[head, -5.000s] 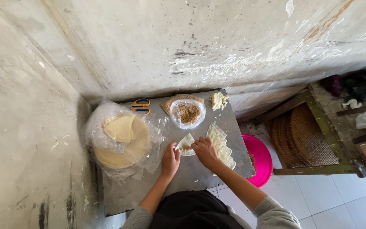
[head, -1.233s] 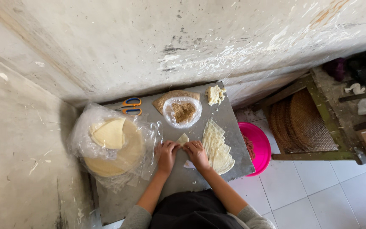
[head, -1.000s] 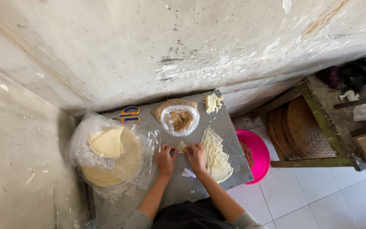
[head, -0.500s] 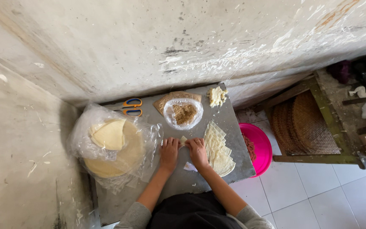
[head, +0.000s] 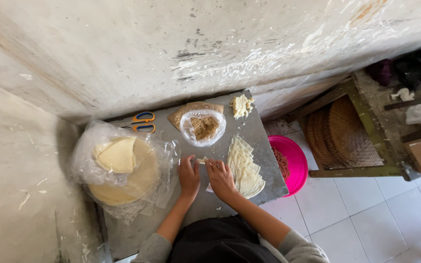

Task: The person places filling onto spring roll wrappers and rolls them into cylinders, repeating the process with multiple wrappers.

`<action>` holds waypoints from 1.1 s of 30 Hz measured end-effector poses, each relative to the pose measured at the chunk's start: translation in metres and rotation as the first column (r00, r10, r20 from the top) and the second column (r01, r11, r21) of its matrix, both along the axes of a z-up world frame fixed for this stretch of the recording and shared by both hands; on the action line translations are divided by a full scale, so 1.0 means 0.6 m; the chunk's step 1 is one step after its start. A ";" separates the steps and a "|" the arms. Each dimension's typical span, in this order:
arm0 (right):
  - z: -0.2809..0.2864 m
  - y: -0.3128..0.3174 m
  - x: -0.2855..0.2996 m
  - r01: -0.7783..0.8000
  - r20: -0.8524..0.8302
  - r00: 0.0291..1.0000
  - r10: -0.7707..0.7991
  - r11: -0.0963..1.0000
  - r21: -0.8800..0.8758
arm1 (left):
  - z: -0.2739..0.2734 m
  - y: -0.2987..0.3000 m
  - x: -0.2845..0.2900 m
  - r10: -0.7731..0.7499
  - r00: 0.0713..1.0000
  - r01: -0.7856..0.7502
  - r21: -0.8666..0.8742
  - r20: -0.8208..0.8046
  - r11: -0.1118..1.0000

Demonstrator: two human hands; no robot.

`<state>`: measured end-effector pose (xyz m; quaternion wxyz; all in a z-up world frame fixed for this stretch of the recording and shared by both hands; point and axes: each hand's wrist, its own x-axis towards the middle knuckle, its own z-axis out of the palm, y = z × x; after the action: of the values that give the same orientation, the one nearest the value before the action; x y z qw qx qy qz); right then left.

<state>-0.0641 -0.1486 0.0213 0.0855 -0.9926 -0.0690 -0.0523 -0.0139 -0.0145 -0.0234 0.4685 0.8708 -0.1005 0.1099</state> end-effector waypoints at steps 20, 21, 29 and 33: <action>-0.023 -0.456 -0.174 0.825 -0.197 0.521 -0.830 0.431 0.364 | 0.034 0.023 -0.073 -0.250 0.964 0.259 0.110 -0.087 0.960; -0.024 -0.474 -0.185 0.799 -0.081 0.570 -0.817 0.529 0.287 | 0.034 0.017 -0.073 -0.259 0.959 0.271 0.107 -0.114 0.957; -0.043 -0.293 -0.199 0.454 0.014 0.880 -0.474 0.851 0.265 | 0.060 -0.063 -0.080 -0.477 0.878 0.478 0.137 -0.042 0.868; -0.067 -0.254 -0.211 0.567 -0.159 0.822 -0.547 0.758 0.321 | 0.059 -0.086 -0.089 -0.678 0.732 0.661 0.309 -0.064 0.684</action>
<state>-0.1907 -0.3012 -0.0188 0.2453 -0.9369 0.2420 -0.0595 -0.0675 -0.0659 0.0121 0.3298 0.8328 -0.4402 -0.0620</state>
